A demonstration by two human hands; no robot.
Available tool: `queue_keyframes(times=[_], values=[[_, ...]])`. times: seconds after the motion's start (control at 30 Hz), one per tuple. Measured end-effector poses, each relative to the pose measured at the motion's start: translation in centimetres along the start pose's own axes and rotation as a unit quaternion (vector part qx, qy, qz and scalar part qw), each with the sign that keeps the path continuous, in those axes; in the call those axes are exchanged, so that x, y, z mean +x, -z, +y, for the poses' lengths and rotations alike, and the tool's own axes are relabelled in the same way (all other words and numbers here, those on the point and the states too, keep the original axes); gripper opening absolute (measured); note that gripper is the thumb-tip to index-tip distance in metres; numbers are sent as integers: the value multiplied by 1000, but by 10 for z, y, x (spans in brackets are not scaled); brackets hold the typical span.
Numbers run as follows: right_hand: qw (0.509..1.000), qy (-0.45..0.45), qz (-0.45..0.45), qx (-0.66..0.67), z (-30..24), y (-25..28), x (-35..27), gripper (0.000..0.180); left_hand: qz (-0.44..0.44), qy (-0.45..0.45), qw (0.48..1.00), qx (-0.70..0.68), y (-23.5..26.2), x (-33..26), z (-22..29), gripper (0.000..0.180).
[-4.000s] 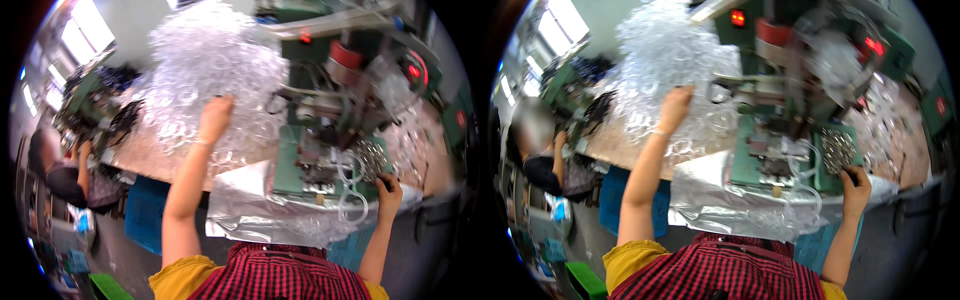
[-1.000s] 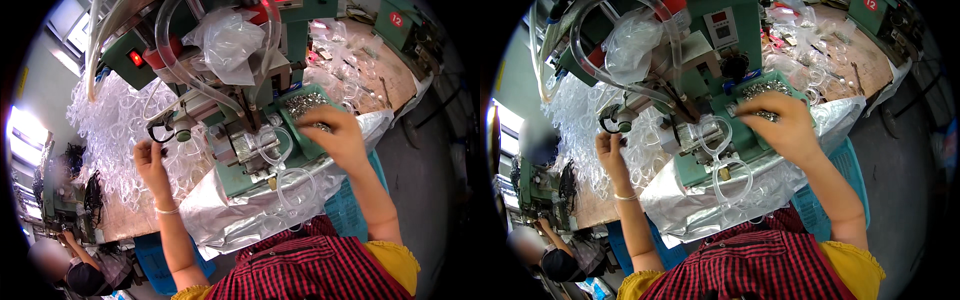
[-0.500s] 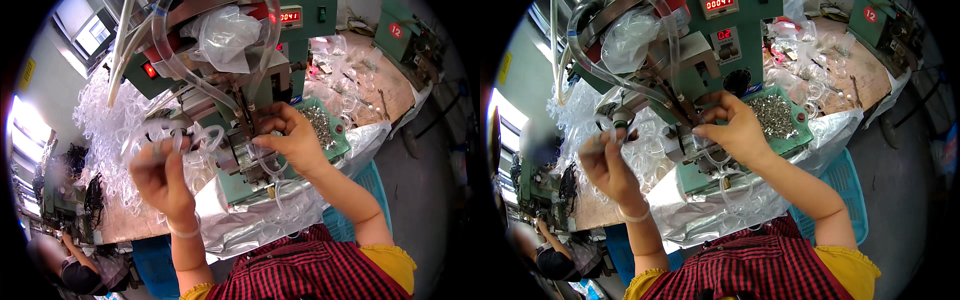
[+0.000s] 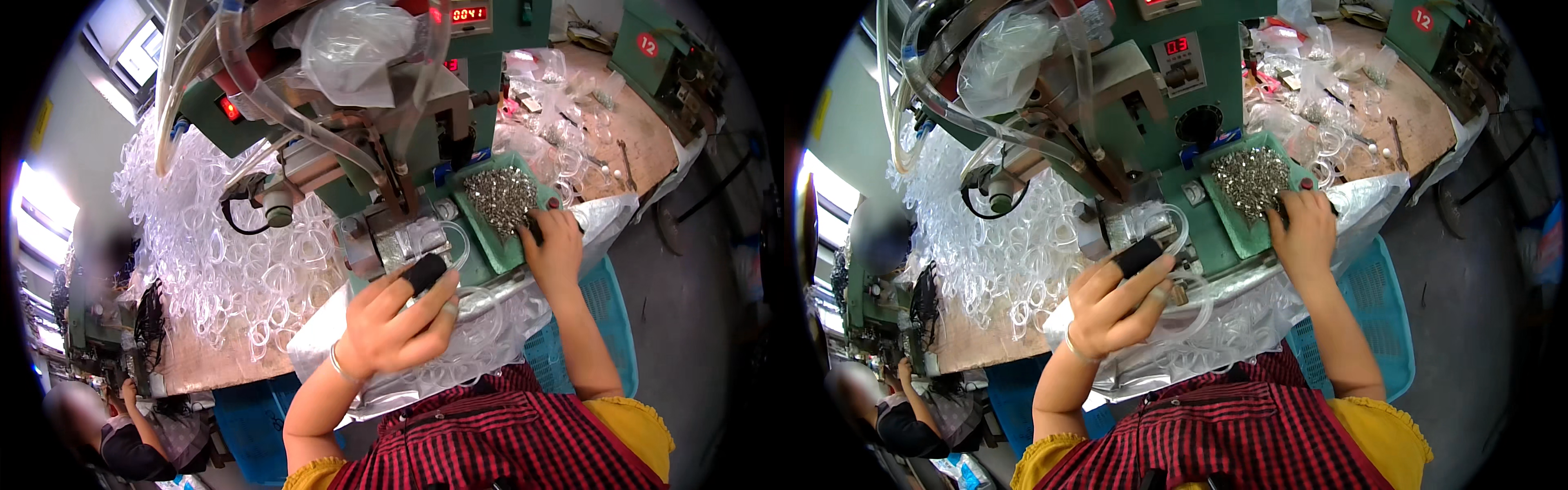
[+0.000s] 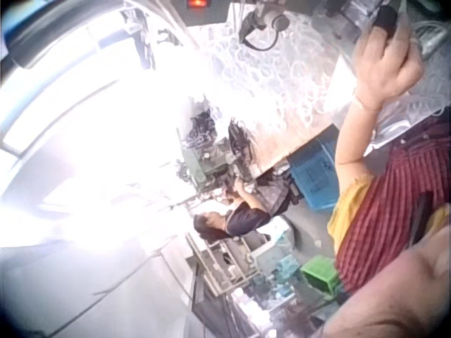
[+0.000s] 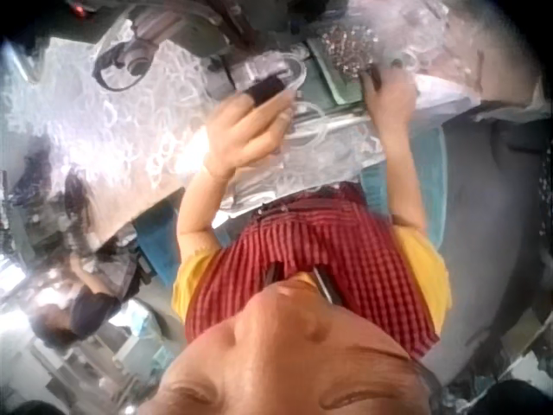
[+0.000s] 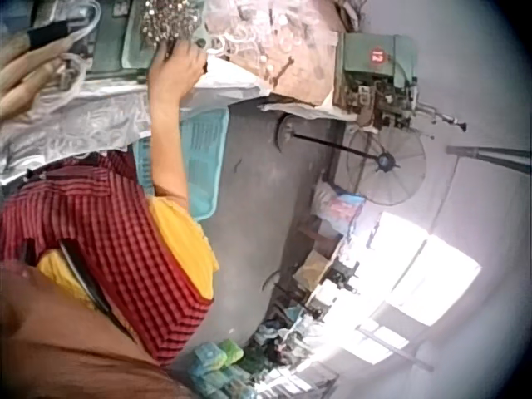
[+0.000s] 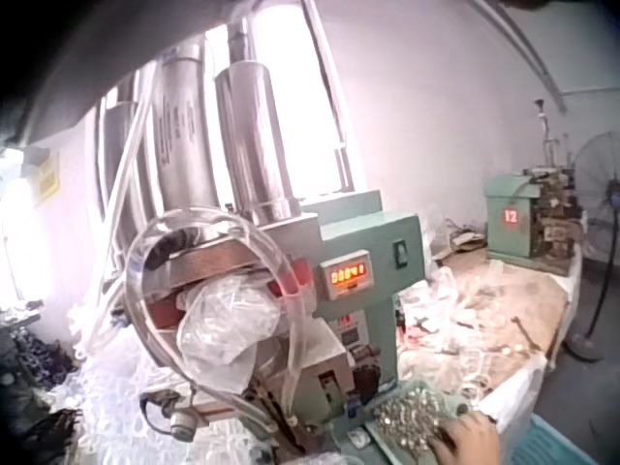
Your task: The person repeatedly picks up clear plastic rings and small metal components, places them into a green machine, and removes the assembled items. The person handles the rings and components one at a time, moving them between the machine and a nearby pile.
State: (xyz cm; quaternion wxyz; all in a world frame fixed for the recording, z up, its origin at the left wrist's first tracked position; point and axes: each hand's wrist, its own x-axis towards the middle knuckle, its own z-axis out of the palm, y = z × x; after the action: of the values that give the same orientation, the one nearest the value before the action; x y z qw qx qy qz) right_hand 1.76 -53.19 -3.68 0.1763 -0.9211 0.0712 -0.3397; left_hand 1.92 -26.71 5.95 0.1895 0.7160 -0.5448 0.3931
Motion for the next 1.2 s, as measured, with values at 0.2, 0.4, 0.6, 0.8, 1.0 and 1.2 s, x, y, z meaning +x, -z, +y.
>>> queue_keyframes(times=[0.2,0.4,0.6,0.8,1.0,1.2], values=[[995,3,-3,104,-4,-13,30,11,16,-11,1000,6,-10,-2,-5,25],[983,131,-52,119,-20,-12,29,14,58,-8,998,-15,-13,-9,-7,17],[968,5,-62,244,-11,-11,32,15,79,82,993,42,9,-51,3,14],[941,-85,-111,309,2,-4,13,14,13,420,791,444,159,-120,-122,16],[924,-81,-146,343,-21,-10,30,15,-90,624,706,324,128,-208,-214,34],[915,-107,-148,361,-19,-8,33,14,-78,509,828,220,84,-154,-164,28]])
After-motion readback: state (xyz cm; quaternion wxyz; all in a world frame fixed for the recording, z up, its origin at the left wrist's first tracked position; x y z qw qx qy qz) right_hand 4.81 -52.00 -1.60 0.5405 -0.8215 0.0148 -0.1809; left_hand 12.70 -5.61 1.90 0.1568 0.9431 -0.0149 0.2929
